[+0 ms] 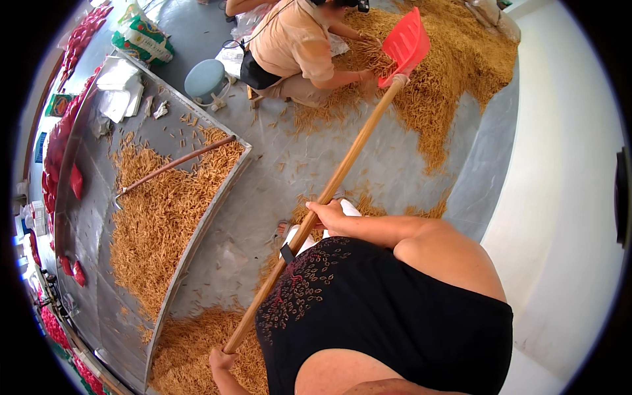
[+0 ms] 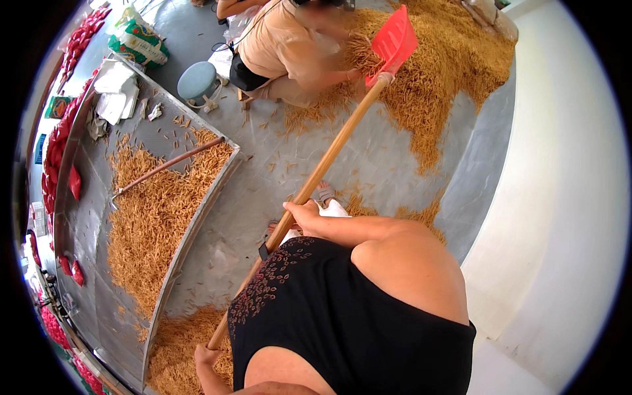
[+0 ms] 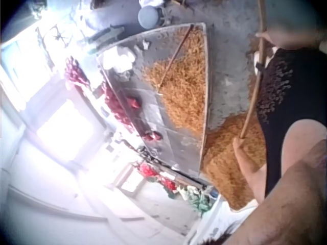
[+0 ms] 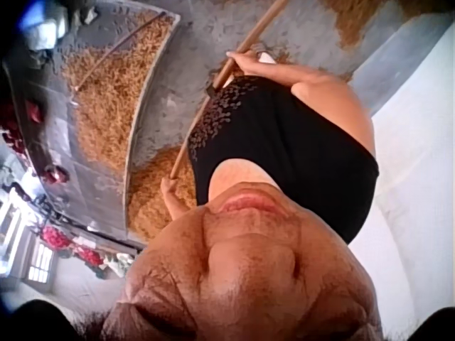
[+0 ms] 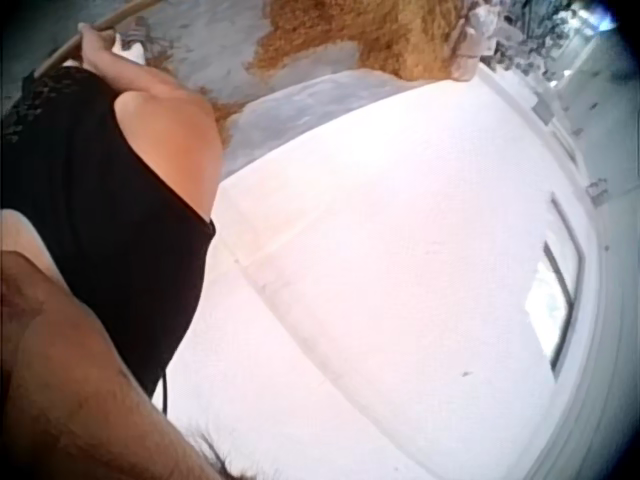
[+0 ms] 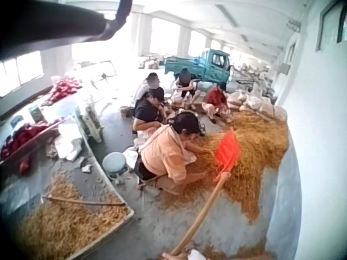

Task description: The person uses a red shovel to gather and move a large pile of grain on the floor. Other people in the background are seen bagging the grain into plastic bags.

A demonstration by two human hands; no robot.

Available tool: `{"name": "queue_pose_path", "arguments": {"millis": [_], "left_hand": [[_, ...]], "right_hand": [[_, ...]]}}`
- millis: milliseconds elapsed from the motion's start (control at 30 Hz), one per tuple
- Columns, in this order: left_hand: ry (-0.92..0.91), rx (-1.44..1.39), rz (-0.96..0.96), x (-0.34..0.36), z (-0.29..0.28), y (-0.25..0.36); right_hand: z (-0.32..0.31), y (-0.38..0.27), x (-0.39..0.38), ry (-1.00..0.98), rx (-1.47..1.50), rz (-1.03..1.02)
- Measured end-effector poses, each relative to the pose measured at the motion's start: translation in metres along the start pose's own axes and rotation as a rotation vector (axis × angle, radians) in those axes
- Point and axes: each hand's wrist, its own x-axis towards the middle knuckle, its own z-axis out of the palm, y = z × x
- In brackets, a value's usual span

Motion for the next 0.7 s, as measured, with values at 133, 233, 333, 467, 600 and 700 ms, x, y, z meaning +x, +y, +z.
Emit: {"name": "queue_pose_path", "arguments": {"millis": [133,233,333,467,600,700], "left_hand": [[0.043,0.053,0.037,0.006,-0.007,-0.015],[0.018,0.059,0.024,0.030,-0.003,-0.025],[0.096,0.080,0.075,0.037,0.000,-0.003],[0.466,0.086,0.293,0.056,0.026,0.023],[0.914,0.248,0.500,0.060,0.032,0.040],[1.124,0.399,0.478,-0.005,-0.035,0.072]], "right_hand": [[0.003,0.006,-0.008,-0.042,0.010,0.025],[0.001,0.003,-0.016,-0.063,0.035,0.035],[-0.009,-0.009,-0.015,-0.053,0.074,0.006],[-0.047,-0.009,0.039,-0.101,0.200,0.100],[-0.077,-0.041,0.114,0.157,0.563,0.082],[-0.089,-0.006,0.180,0.191,0.707,0.113]]}}
